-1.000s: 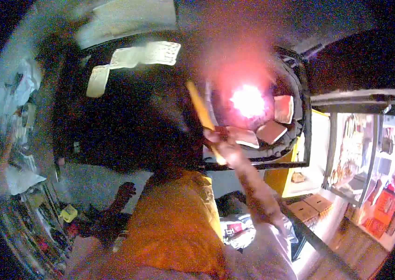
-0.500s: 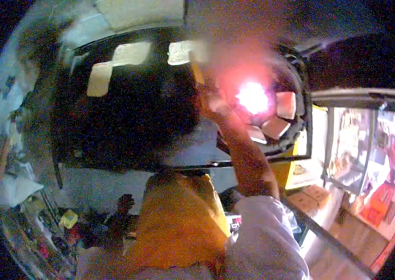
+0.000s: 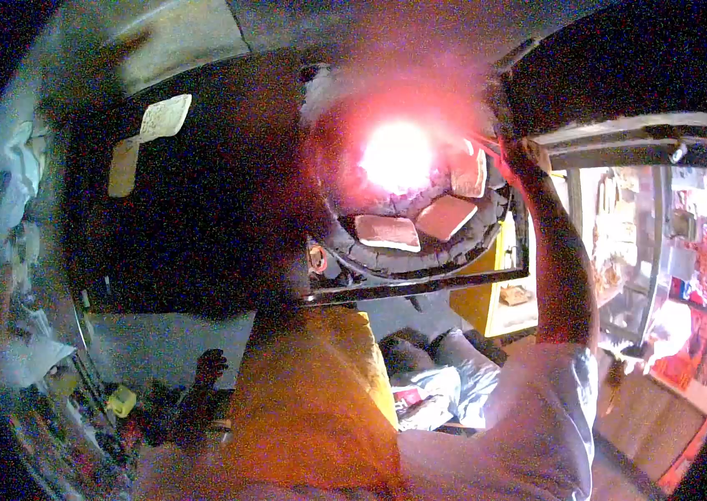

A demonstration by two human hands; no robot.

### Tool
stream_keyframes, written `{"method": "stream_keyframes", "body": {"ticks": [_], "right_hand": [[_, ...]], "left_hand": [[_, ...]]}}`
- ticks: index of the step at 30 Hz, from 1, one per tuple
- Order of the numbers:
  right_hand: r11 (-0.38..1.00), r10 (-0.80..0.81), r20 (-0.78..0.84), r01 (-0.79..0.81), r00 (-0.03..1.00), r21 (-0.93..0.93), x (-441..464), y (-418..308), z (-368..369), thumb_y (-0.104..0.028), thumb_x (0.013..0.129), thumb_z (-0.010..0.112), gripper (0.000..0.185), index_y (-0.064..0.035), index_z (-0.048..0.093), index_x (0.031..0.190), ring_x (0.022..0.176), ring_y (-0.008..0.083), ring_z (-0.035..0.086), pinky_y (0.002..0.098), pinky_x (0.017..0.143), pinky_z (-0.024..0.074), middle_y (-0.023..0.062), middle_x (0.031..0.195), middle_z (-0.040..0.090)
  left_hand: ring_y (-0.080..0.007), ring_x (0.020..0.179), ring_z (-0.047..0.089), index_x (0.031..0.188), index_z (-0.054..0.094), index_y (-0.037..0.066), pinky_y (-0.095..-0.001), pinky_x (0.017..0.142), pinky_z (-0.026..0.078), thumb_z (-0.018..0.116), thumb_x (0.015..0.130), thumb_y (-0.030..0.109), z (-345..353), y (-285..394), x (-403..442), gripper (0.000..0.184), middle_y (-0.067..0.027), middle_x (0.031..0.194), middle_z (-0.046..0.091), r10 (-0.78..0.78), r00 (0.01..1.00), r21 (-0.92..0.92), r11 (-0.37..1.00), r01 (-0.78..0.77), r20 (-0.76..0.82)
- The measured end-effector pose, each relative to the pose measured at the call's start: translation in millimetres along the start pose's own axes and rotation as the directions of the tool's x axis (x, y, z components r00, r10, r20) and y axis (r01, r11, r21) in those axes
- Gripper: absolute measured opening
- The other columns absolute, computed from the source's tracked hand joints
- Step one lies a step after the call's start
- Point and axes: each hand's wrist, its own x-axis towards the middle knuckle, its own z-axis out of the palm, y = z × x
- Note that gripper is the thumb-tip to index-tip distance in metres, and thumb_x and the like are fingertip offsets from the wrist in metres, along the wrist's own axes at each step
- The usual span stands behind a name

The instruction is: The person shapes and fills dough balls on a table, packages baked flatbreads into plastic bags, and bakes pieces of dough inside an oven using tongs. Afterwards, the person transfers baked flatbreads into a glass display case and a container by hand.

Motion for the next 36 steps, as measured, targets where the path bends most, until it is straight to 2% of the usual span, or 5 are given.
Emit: {"method": "stream_keyframes", "body": {"ticks": [6, 11, 17, 23, 36], "right_hand": [[0.976, -0.187, 0.1, 0.196, 0.977, -0.09, 73.0, -5.8, 35.8, -0.026, 0.09, 0.056, 0.027, -0.0161, 0.068, 0.111, 0.071, 0.0296, 0.071, 0.0468, 0.062, 0.0572, 0.0105, 0.086, 0.073], [0.994, -0.076, 0.01, 0.076, 0.997, -0.081, 80.8, -14.5, 8.2, -0.027, 0.089, 0.059, 0.029, -0.0129, 0.069, 0.112, 0.082, 0.0309, 0.072, 0.0463, 0.072, 0.0586, 0.0135, 0.092, 0.073], [0.942, 0.221, -0.115, -0.181, 0.968, 0.282, 38.8, -19.8, -35.3, -0.04, 0.088, 0.066, 0.039, -0.0102, 0.063, 0.113, 0.09, 0.0365, 0.069, 0.0478, 0.076, 0.0571, 0.0206, 0.104, 0.07], [-0.293, -0.336, 0.099, -0.204, 0.937, 0.934, -35.0, -256.6, -66.1, -0.031, 0.096, 0.062, 0.032, -0.0079, 0.06, 0.118, 0.079, 0.0194, 0.062, 0.034, 0.064, 0.0528, 0.0074, 0.096, 0.065], [-0.302, -0.521, 0.061, -0.251, 0.851, 0.92, 100.4, -665.0, -198.8, -0.034, 0.091, 0.067, 0.035, 0.0005, 0.064, 0.094, 0.055, 0.0193, 0.061, 0.0337, 0.048, 0.0503, 0.0073, 0.067, 0.061]], "left_hand": [[-0.0257, 0.085, 0.067, 0.112, 0.064, 0.007, -0.0424, 0.072, 0.058, 0.058, 0.095, 0.024, -7.9, -49.8, -40.1, 0.025, -0.0079, 0.102, 0.067, 0.012, 0.998, -0.134, 0.991, -0.021, -0.063], [-0.0185, 0.085, 0.067, 0.11, 0.063, 0.007, -0.0347, 0.069, 0.057, 0.066, 0.091, 0.019, 74.2, 22.5, -85.9, 0.023, -0.0073, 0.102, 0.065, 0.011, 0.997, 0.785, 0.617, 0.053, -0.076], [-0.0182, 0.085, 0.067, 0.112, 0.064, 0.005, -0.0319, 0.068, 0.056, 0.061, 0.096, 0.018, 16.7, -32.0, -47.7, 0.021, -0.007, 0.096, 0.066, 0.084, 0.977, 0.277, 0.961, -0.027, -0.196], [-0.0225, 0.089, 0.065, 0.116, 0.063, 0.003, -0.0372, 0.075, 0.057, 0.063, 0.095, 0.017, 23.3, 22.7, -14.6, 0.026, -0.0104, 0.1, 0.066, -0.065, 0.989, 0.002, 0.998, 0.066, -0.136], [-0.0211, 0.085, 0.066, 0.118, 0.062, 0.004, -0.0366, 0.073, 0.052, 0.065, 0.093, 0.033, -20.4, 43.2, -54.0, 0.038, -0.0099, 0.098, 0.068, -0.109, 0.947, 0.094, 0.985, 0.143, -0.301]]}}
